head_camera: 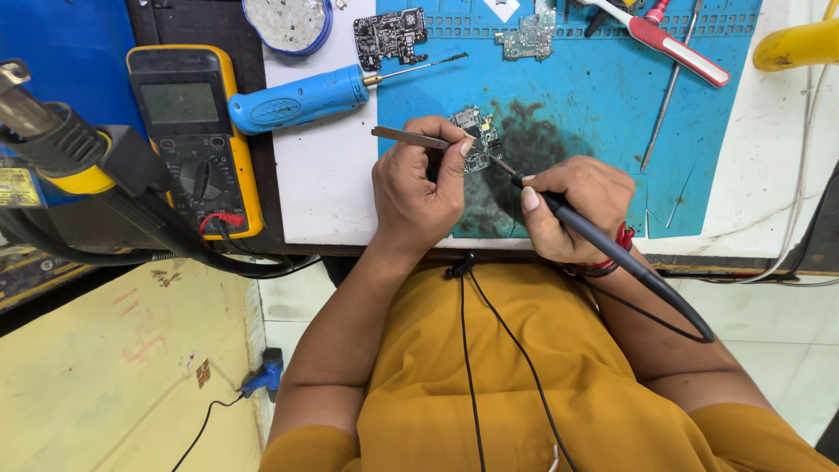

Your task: The person solders and reworks components on a phone motherboard at a repair bench. They hold the board with tweezers while applying a soldering iron to its contacts, occasionally repositioning the board and reaching for flux or other tools on the mat.

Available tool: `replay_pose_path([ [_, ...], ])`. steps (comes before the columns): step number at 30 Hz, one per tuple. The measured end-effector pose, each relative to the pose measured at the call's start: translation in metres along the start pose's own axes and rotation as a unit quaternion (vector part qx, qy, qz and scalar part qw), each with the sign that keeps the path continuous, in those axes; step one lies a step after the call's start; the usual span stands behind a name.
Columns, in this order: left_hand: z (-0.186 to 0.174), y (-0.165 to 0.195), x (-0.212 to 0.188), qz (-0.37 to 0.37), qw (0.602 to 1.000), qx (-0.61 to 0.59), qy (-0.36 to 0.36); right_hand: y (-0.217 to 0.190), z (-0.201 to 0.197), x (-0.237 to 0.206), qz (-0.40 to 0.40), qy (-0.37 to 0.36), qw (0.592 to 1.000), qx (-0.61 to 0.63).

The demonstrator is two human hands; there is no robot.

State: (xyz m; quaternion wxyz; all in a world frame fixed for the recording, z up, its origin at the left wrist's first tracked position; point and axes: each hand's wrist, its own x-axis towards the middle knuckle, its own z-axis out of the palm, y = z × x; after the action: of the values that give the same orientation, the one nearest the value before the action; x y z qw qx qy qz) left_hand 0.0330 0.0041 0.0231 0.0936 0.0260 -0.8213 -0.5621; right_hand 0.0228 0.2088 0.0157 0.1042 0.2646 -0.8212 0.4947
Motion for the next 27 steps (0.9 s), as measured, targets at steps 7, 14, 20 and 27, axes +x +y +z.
replay_pose_path([
  [7,0.0002,-0.0005,0.0005,-0.005,1.0,-0.003,0.0,-0.0005,-0.0006,-0.0005,-0.001,0.0,1.0,-0.005],
  [14,0.0004,-0.0009,0.0002,-0.007,1.0,-0.007,0.002,-0.0001,0.0001,-0.0005,-0.001,-0.002,1.0,-0.008],
  [20,0.0003,-0.0008,0.0,-0.002,1.0,-0.003,0.002,-0.0012,-0.0002,0.0001,0.004,-0.003,1.0,-0.008],
  [27,0.0,-0.0007,0.0002,0.004,1.0,-0.008,0.004,-0.0018,-0.0001,0.0011,0.003,-0.002,1.0,-0.011],
])
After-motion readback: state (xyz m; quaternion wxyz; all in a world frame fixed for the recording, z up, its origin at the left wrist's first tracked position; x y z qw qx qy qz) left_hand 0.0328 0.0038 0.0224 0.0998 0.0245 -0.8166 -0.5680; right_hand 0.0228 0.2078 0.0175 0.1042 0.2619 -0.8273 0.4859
